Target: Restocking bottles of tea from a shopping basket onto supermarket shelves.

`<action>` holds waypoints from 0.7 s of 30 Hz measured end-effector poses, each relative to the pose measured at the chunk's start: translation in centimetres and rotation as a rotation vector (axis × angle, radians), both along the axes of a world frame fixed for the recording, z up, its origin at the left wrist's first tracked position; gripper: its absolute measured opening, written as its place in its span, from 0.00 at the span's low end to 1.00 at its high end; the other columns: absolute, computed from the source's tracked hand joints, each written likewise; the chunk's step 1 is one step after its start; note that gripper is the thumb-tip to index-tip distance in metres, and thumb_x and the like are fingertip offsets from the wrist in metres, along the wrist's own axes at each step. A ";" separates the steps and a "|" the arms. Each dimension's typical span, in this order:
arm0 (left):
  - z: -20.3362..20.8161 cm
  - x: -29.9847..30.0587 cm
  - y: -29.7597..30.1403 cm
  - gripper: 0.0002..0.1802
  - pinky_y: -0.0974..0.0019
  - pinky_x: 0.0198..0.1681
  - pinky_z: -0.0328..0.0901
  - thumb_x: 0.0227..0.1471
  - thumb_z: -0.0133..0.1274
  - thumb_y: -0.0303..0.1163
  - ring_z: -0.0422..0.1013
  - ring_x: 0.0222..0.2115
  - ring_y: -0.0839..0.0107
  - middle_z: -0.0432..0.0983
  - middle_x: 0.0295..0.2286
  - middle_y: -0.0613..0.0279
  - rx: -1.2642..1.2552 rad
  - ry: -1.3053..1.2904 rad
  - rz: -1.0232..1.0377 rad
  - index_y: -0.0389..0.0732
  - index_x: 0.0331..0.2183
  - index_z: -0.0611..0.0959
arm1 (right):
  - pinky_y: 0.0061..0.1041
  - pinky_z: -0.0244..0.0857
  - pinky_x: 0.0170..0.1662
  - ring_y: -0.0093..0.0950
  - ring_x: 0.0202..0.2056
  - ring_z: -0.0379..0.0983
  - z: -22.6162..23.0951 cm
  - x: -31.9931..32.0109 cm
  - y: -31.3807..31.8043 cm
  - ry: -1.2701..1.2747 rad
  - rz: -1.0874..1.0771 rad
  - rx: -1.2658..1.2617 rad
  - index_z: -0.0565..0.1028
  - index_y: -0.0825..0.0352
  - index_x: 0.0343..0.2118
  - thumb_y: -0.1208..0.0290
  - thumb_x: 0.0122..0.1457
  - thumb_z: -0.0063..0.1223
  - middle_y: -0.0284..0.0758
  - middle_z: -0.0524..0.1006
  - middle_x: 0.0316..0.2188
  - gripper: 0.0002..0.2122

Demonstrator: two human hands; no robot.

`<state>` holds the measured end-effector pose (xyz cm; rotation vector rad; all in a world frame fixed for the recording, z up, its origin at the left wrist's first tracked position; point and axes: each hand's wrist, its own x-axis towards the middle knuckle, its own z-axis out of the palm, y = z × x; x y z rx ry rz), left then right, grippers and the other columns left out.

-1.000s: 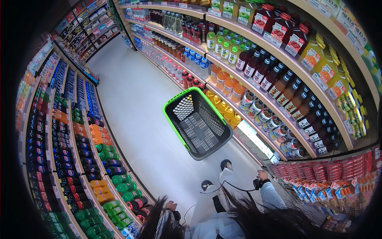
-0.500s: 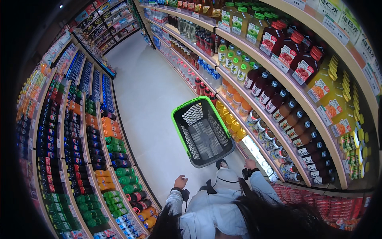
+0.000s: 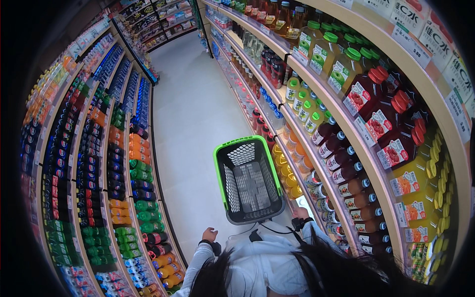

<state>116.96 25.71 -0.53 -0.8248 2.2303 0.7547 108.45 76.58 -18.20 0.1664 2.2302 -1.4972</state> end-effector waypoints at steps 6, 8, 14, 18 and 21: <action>-0.4 -3.8 -0.1 0.25 0.61 0.43 0.65 0.40 0.55 0.44 0.72 0.37 0.56 0.76 0.33 0.49 -0.034 0.046 0.058 0.36 0.38 0.77 | 0.37 0.66 0.30 0.38 0.27 0.73 -3.0 -4.1 2.7 -0.230 -0.078 0.148 0.75 0.62 0.19 0.64 0.41 0.53 0.37 0.75 0.21 0.07; 0.3 2.6 -2.7 0.25 0.61 0.43 0.65 0.40 0.55 0.44 0.71 0.37 0.55 0.76 0.33 0.48 -0.116 0.070 0.218 0.36 0.37 0.78 | 0.37 0.66 0.29 0.38 0.26 0.73 3.2 -7.3 -3.3 0.217 0.726 0.574 0.74 0.62 0.17 0.65 0.40 0.53 0.38 0.75 0.20 0.06; 0.7 5.5 -4.3 0.25 0.61 0.42 0.66 0.39 0.56 0.43 0.72 0.35 0.58 0.77 0.31 0.49 -0.049 0.028 0.397 0.36 0.38 0.77 | 0.30 0.67 0.22 0.33 0.21 0.71 -0.9 -7.4 -5.9 -0.293 0.094 0.093 0.72 0.71 0.23 0.72 0.49 0.49 0.37 0.72 0.18 0.07; -0.4 5.3 -6.1 0.25 0.60 0.42 0.66 0.38 0.56 0.45 0.72 0.35 0.55 0.76 0.31 0.48 -0.011 -0.014 0.302 0.36 0.37 0.78 | 0.30 0.66 0.21 0.33 0.21 0.71 -2.0 -6.4 -6.8 -0.558 -0.278 -0.168 0.71 0.71 0.23 0.72 0.49 0.49 0.36 0.71 0.17 0.06; -3.0 2.9 -8.9 0.26 0.60 0.43 0.65 0.38 0.56 0.45 0.72 0.37 0.55 0.76 0.32 0.48 0.037 -0.103 0.150 0.37 0.37 0.78 | 0.28 0.66 0.21 0.32 0.20 0.71 -1.7 -5.6 -6.9 -0.312 -0.211 -0.130 0.71 0.70 0.24 0.71 0.50 0.50 0.35 0.70 0.17 0.07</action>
